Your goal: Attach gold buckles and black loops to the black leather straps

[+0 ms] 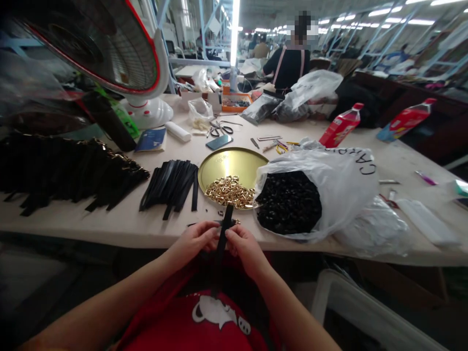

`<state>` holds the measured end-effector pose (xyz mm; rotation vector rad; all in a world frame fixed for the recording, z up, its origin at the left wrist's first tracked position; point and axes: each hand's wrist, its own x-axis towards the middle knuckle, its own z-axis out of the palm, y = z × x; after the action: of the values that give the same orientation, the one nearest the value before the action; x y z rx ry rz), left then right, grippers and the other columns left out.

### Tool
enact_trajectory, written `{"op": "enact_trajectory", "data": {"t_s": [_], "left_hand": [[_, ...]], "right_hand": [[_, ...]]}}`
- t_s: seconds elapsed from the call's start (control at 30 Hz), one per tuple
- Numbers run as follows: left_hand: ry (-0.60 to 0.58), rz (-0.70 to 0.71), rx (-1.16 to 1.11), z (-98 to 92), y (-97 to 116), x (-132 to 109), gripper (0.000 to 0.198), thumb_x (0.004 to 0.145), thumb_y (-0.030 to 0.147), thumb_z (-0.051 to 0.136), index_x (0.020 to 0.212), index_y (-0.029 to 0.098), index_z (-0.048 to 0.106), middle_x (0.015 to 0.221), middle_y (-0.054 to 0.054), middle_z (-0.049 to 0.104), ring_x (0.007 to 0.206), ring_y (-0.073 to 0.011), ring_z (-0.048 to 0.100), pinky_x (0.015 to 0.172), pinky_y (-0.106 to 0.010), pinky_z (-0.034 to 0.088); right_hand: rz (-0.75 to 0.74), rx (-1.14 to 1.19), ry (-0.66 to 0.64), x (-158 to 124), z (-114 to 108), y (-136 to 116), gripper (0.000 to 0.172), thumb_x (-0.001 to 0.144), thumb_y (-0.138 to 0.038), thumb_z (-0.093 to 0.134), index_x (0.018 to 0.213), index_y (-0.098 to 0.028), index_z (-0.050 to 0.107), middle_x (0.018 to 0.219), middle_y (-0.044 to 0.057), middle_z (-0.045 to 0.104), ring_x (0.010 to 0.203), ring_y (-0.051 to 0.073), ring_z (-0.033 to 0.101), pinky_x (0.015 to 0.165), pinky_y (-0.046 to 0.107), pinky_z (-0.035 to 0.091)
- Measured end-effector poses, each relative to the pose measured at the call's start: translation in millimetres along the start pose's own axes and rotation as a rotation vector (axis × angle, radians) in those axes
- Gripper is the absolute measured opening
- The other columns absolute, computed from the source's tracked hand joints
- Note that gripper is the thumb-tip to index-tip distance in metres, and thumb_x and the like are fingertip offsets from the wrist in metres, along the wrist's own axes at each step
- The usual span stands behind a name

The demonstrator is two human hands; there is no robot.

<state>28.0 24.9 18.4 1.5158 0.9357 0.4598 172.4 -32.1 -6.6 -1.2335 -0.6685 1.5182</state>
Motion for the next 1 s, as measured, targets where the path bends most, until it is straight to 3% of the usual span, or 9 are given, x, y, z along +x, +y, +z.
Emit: {"op": "enact_trajectory", "data": {"t_s": [0.07, 0.17, 0.27, 0.33, 0.4, 0.5, 0.73, 0.87, 1.0], "left_hand": [[-0.049, -0.165, -0.242, 3.8, -2.0, 7.9, 0.024, 0.078, 0.033, 0.051, 0.092, 0.014, 0.053, 0.069, 0.000, 0.058, 0.053, -0.0079, 0.053, 0.050, -0.019, 0.042], [-0.027, -0.263, -0.443, 5.0, -2.9, 14.7, 0.020, 0.071, 0.032, 0.059, 0.076, 0.013, 0.051, 0.061, 0.003, 0.053, 0.048, -0.0053, 0.049, 0.045, -0.016, 0.038], [0.007, -0.329, -0.520, 1.5, -2.2, 17.6, 0.019, 0.069, 0.029, 0.060, 0.073, 0.014, 0.050, 0.057, 0.004, 0.052, 0.046, -0.0050, 0.048, 0.045, -0.016, 0.038], [0.027, -0.358, -0.533, -1.2, -1.5, 19.5, 0.017, 0.069, 0.027, 0.060, 0.072, 0.014, 0.050, 0.057, 0.004, 0.052, 0.046, -0.0051, 0.049, 0.046, -0.016, 0.040], [0.043, -0.378, -0.544, -2.9, -1.1, 21.8, 0.015, 0.069, 0.026, 0.059, 0.071, 0.014, 0.050, 0.057, 0.004, 0.053, 0.047, -0.0053, 0.050, 0.048, -0.018, 0.042], [0.057, -0.404, -0.565, -4.0, -2.3, 24.8, 0.013, 0.069, 0.025, 0.058, 0.071, 0.014, 0.050, 0.056, 0.004, 0.052, 0.046, -0.0055, 0.049, 0.047, -0.018, 0.042], [0.065, -0.423, -0.597, -5.7, -6.7, 24.1, 0.014, 0.068, 0.024, 0.059, 0.072, 0.014, 0.050, 0.055, 0.005, 0.051, 0.046, -0.0048, 0.047, 0.045, -0.016, 0.039], [0.053, -0.409, -0.612, -8.3, -4.3, 19.4, 0.013, 0.068, 0.023, 0.057, 0.073, 0.014, 0.050, 0.056, 0.005, 0.050, 0.046, -0.0048, 0.047, 0.044, -0.016, 0.039], [0.064, -0.392, -0.631, -11.6, -0.5, 13.2, 0.008, 0.068, 0.020, 0.055, 0.072, 0.014, 0.051, 0.054, 0.006, 0.048, 0.043, -0.0037, 0.043, 0.040, -0.014, 0.033]], "right_hand": [[0.047, -0.051, -0.031, -0.3, 3.3, 2.0, 0.031, 0.069, -0.044, 0.061, 0.063, -0.019, 0.044, 0.045, -0.008, 0.043, 0.038, 0.005, 0.032, 0.039, 0.019, 0.021], [0.002, -0.274, -0.030, 3.8, -7.8, -8.3, 0.033, 0.075, -0.050, 0.050, 0.067, -0.018, 0.048, 0.049, -0.005, 0.046, 0.041, 0.008, 0.038, 0.042, 0.021, 0.029], [-0.278, -0.758, 0.168, 19.2, -45.6, -32.6, 0.035, 0.081, -0.049, 0.041, 0.077, -0.017, 0.056, 0.060, 0.001, 0.054, 0.054, 0.014, 0.049, 0.052, 0.026, 0.038], [-0.470, -1.207, 0.363, 34.0, -76.1, -48.8, 0.030, 0.082, -0.041, 0.044, 0.087, -0.016, 0.059, 0.081, 0.008, 0.061, 0.072, 0.020, 0.055, 0.065, 0.030, 0.040], [-0.531, -1.586, 0.368, 48.0, -100.0, -59.9, 0.030, 0.081, -0.036, 0.046, 0.099, -0.015, 0.060, 0.095, 0.012, 0.061, 0.081, 0.023, 0.056, 0.069, 0.033, 0.039], [-0.494, -1.924, 0.277, 60.6, -114.2, -66.6, 0.029, 0.082, -0.032, 0.045, 0.103, -0.018, 0.061, 0.092, 0.011, 0.063, 0.075, 0.021, 0.057, 0.062, 0.031, 0.037], [-0.367, -2.188, 0.270, 73.5, -99.8, -74.2, 0.018, 0.080, -0.026, 0.049, 0.088, -0.019, 0.063, 0.076, 0.009, 0.064, 0.068, 0.022, 0.059, 0.053, 0.028, 0.030], [-0.282, -2.178, 0.300, 82.7, -98.4, -80.6, 0.016, 0.078, -0.028, 0.051, 0.082, -0.018, 0.063, 0.075, 0.008, 0.064, 0.064, 0.020, 0.059, 0.049, 0.027, 0.027], [-0.350, -2.056, 0.434, 77.2, -106.0, -86.0, 0.025, 0.081, -0.033, 0.046, 0.091, -0.020, 0.064, 0.084, 0.008, 0.062, 0.062, 0.019, 0.058, 0.047, 0.027, 0.030]]}}
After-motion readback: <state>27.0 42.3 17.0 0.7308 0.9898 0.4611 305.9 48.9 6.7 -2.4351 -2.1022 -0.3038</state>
